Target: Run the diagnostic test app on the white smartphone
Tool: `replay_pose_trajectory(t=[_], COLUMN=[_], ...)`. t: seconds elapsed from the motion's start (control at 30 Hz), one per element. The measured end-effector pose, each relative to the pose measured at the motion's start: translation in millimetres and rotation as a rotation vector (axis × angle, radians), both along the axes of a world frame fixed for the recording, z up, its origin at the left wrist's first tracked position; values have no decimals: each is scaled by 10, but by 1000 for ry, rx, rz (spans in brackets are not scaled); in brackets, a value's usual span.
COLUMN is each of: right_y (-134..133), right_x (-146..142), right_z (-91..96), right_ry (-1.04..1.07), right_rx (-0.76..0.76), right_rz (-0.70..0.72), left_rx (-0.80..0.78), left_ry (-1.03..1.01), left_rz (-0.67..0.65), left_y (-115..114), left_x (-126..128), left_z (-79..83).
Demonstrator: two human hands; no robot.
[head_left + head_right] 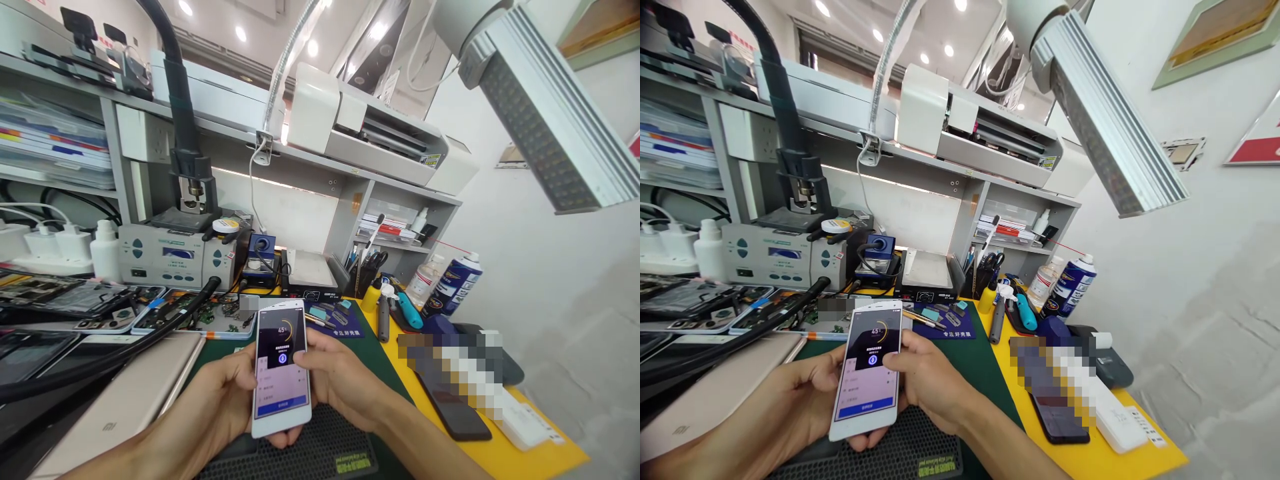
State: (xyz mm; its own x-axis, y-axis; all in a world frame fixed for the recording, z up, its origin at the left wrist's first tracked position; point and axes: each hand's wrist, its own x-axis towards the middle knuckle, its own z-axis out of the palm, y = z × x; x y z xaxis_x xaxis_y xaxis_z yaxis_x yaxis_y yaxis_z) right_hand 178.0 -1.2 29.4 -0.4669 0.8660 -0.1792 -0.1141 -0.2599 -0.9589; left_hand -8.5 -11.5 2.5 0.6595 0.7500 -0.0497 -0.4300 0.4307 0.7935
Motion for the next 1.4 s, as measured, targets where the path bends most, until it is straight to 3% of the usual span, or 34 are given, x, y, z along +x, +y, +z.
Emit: replay_pose_trajectory(t=[0.33, 0.63, 0.8, 1.0, 1.4], right_y=[1, 10, 22, -2, 20], right_x=[0, -12, 1, 4, 18], right_z=[-42, -60, -69, -45, -20], right_ry=[18, 42, 48, 49, 67], right_rx=[-4, 11, 3, 23, -6], right_rz=[-20, -14, 68, 9, 36], left_rx=[23, 6, 13, 11, 1], left_ry=[-19, 37, 7, -36, -6], left_rz=[-11, 33, -5, -20, -56], left_y=[2, -11, -25, 1, 6], left_x=[3, 43, 18, 2, 4], left_z=[-7, 85, 50, -11, 64])
